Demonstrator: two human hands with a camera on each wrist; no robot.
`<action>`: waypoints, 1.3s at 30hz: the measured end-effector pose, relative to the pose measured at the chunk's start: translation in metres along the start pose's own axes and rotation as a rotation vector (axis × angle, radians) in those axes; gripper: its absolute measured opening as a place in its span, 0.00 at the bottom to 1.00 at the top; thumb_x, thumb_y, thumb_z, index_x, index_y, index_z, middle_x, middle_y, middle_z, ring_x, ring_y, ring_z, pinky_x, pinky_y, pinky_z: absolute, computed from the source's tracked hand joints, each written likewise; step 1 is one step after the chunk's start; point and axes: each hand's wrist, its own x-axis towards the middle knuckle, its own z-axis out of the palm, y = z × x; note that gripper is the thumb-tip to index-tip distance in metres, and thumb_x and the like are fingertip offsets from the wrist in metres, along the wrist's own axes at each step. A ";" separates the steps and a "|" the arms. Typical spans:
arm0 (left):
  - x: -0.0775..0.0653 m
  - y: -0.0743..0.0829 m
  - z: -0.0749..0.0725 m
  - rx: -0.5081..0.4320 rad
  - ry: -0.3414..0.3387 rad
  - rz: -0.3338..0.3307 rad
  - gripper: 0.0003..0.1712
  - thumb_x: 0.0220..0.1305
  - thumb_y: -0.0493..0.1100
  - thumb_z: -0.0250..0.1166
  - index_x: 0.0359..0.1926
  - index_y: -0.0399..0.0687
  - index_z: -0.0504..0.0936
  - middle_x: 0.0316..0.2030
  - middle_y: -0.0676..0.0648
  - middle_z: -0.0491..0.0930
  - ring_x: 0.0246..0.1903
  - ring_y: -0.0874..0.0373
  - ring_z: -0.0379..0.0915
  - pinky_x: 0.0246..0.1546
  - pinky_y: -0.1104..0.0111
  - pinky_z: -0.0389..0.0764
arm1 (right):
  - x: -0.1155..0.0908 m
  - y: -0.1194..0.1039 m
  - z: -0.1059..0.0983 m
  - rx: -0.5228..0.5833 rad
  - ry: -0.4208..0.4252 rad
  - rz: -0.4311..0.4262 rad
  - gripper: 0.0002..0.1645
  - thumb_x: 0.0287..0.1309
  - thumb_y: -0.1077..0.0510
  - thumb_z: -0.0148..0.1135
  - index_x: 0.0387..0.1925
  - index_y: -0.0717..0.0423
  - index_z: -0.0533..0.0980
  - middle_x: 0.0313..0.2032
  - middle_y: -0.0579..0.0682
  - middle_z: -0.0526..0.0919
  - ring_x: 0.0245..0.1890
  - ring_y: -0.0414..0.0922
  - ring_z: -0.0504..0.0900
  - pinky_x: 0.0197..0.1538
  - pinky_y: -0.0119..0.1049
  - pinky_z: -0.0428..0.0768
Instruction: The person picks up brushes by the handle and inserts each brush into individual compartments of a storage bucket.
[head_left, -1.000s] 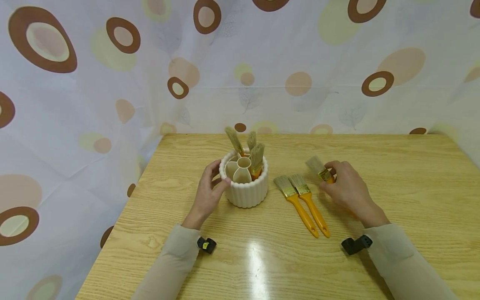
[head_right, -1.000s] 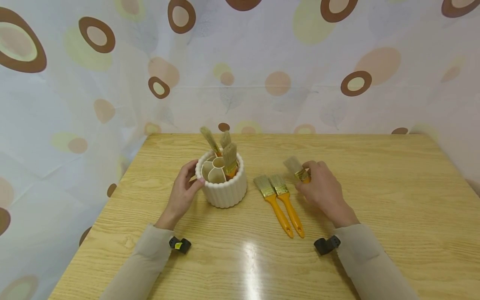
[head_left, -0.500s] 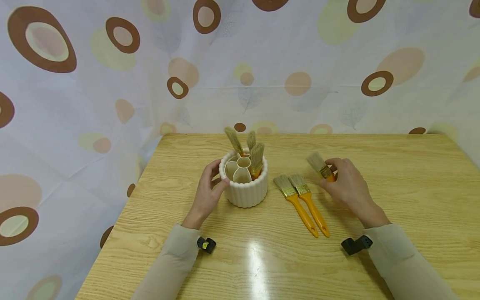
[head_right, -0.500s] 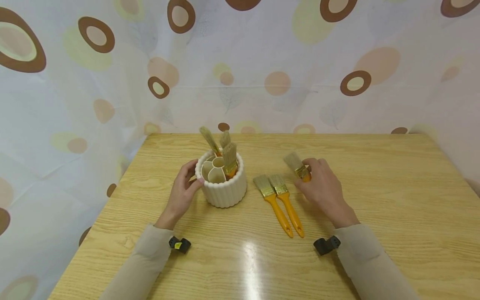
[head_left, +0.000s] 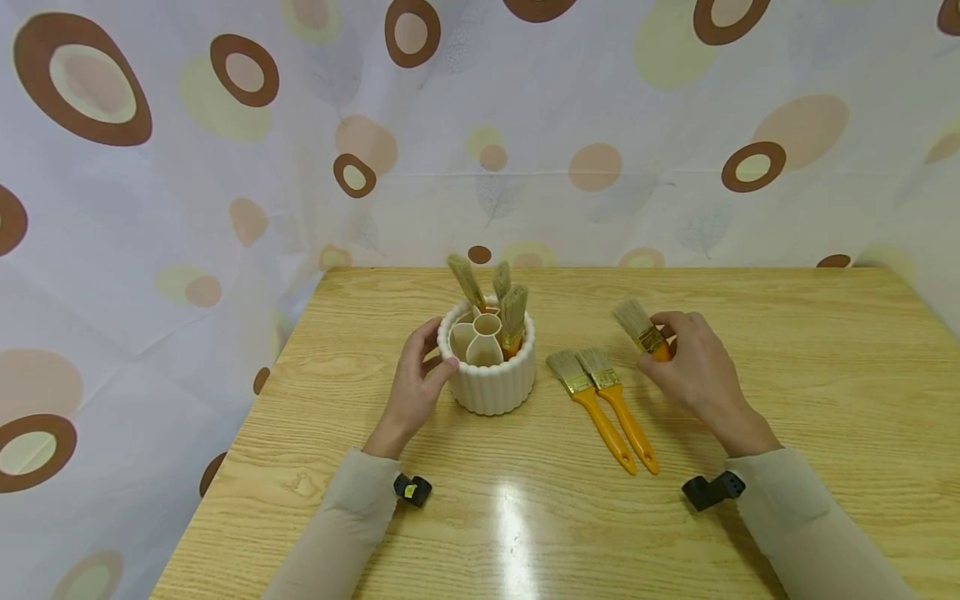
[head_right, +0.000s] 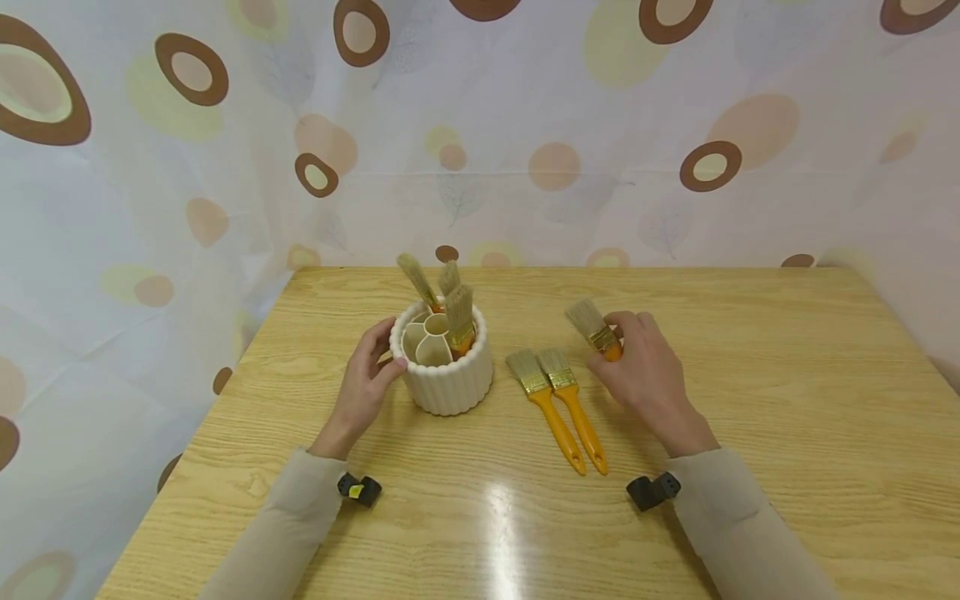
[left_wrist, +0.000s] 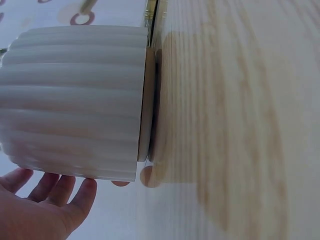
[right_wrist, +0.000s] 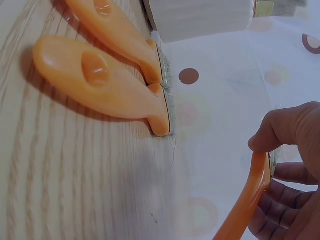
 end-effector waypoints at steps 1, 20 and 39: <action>0.000 0.001 0.000 -0.002 -0.001 -0.002 0.33 0.65 0.32 0.56 0.69 0.35 0.57 0.64 0.35 0.60 0.63 0.42 0.60 0.61 0.50 0.65 | 0.000 0.000 0.000 0.002 0.001 0.001 0.32 0.52 0.58 0.64 0.59 0.66 0.68 0.43 0.60 0.70 0.35 0.52 0.72 0.32 0.41 0.70; -0.002 0.035 0.000 -0.032 -0.035 -0.006 0.31 0.64 0.27 0.54 0.66 0.25 0.56 0.62 0.28 0.61 0.63 0.37 0.58 0.61 0.48 0.64 | -0.001 -0.005 -0.002 0.026 0.014 -0.001 0.32 0.54 0.58 0.63 0.60 0.66 0.68 0.46 0.62 0.69 0.38 0.54 0.71 0.34 0.43 0.71; -0.003 0.034 0.000 -0.031 -0.036 -0.005 0.30 0.64 0.27 0.53 0.65 0.26 0.56 0.64 0.29 0.60 0.64 0.39 0.59 0.61 0.48 0.64 | -0.005 -0.015 -0.003 0.075 0.057 -0.050 0.31 0.54 0.59 0.62 0.59 0.66 0.68 0.45 0.60 0.70 0.37 0.52 0.72 0.33 0.41 0.72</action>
